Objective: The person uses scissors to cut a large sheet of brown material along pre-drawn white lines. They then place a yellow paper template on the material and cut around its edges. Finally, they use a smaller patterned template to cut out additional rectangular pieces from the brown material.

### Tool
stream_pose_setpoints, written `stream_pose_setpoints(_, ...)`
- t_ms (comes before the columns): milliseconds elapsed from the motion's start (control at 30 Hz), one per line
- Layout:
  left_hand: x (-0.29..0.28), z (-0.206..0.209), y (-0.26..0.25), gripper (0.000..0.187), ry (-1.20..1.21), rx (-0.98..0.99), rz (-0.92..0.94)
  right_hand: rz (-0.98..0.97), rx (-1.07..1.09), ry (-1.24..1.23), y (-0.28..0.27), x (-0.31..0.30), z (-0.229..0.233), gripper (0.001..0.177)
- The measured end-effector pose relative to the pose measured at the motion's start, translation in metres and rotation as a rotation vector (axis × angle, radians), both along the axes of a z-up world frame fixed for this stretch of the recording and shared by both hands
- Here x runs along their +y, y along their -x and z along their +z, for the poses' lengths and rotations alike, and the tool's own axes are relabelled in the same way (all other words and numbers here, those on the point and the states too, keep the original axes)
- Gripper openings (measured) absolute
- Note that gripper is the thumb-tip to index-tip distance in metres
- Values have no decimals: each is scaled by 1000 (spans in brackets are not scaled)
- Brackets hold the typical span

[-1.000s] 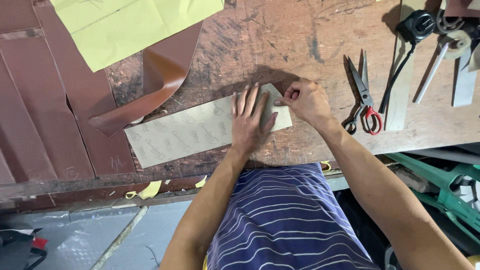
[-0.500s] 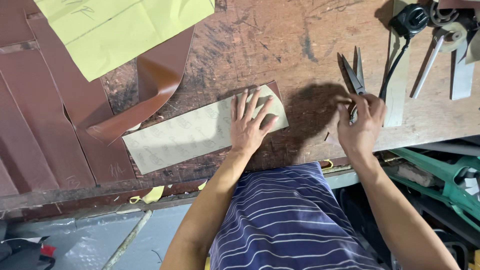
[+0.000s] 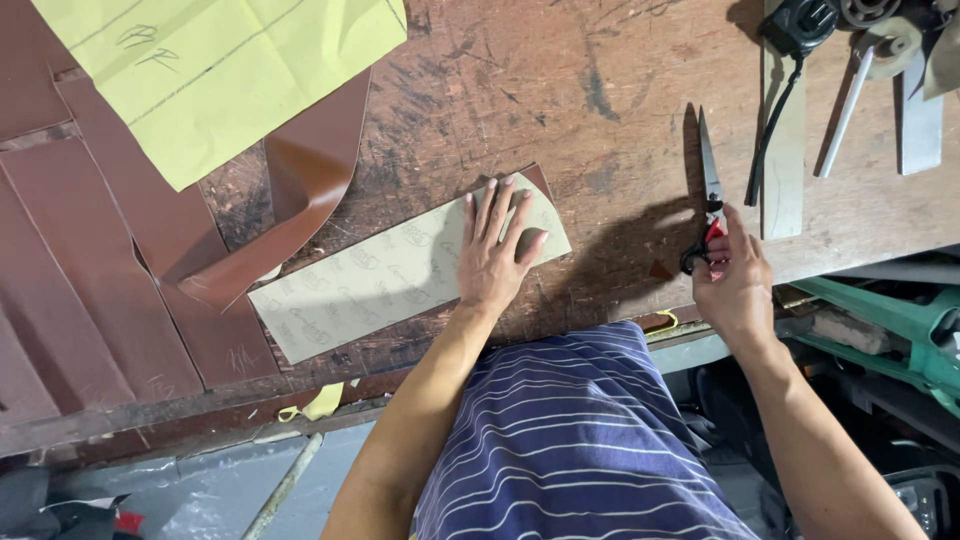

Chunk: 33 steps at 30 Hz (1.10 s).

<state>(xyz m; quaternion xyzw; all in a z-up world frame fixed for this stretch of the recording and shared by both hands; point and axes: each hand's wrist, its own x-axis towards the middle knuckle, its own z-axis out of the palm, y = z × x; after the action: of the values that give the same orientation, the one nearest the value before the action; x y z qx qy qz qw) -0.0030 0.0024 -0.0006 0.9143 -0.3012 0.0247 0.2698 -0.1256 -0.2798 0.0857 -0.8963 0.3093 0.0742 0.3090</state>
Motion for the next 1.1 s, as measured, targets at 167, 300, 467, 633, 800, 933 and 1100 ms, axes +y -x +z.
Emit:
stream_pose_setpoints(167, -1, -6, -1, 59, -14, -46, -11, -136, -44, -698, 11, -8, 10, 78)
stream_pose_setpoints(300, -2, -12, 0, 56, -48, -63, -20, -14, 218, -881, 45, 12, -12, 58)
stream_pose_setpoints(467, 0, -4, -2, 50, -64, -43, -21, 130, 269, -818, 64, 28, -37, 49)
stream_pose_setpoints(633, 2, 2, -1, 47, -11, -22, -57, 161, 275, -752, 48, 51, -36, 56)
stream_pose_setpoints(800, 0, -5, -1, 46, -45, -41, -65, 92, 233, -771, 33, 70, -34, 53)
stream_pose_setpoints(933, 0, -11, 1, 46, -51, -51, -56, 122, 142, -716, 31, 76, -33, 51)
stream_pose_setpoints(1100, 2, -14, 2, 48, -63, -24, -52, 146, 125, -601, 23, 77, -25, 51)
